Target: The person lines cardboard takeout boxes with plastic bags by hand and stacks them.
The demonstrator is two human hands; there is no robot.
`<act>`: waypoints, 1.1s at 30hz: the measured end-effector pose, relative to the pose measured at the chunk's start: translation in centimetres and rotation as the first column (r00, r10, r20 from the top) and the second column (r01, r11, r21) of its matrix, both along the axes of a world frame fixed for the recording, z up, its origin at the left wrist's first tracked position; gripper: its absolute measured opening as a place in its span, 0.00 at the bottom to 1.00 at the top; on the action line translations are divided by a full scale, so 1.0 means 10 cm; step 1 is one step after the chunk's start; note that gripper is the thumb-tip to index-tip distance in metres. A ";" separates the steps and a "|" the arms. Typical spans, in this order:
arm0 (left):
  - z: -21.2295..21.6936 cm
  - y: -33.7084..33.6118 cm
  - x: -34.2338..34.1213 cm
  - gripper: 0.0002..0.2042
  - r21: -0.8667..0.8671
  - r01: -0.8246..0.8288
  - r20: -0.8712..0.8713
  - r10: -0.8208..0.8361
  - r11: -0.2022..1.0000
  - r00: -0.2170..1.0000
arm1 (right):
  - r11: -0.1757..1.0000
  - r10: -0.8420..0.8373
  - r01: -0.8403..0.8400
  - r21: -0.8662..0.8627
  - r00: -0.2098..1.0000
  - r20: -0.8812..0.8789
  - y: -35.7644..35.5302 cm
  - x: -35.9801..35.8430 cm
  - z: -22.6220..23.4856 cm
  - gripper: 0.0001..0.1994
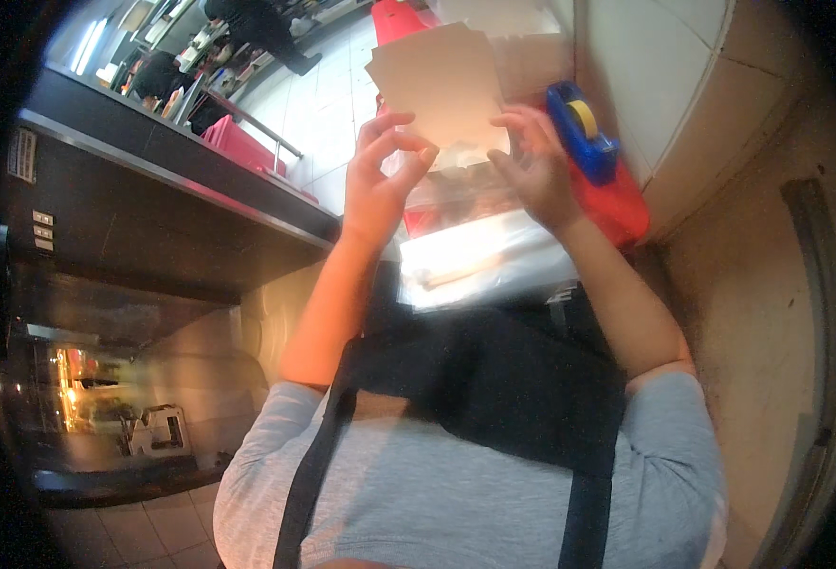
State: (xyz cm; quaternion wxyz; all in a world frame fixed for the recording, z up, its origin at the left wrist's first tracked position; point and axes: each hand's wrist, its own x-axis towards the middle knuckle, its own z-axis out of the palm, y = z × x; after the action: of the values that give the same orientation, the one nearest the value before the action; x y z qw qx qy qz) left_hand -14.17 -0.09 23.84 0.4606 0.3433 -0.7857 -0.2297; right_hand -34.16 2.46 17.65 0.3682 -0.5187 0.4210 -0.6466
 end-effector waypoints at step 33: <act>-0.23 -0.03 -0.01 0.08 -0.579 -0.043 0.297 0.259 0.814 0.919 | 0.801 0.251 -0.544 0.249 0.683 0.686 -0.06 0.21 0.11 0.19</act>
State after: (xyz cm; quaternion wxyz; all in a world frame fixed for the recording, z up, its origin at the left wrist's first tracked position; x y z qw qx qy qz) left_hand -14.30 -0.39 21.50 0.4051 0.2913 -0.8587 0.1166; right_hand -32.06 1.83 18.76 0.7264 -0.2606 0.2814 -0.5703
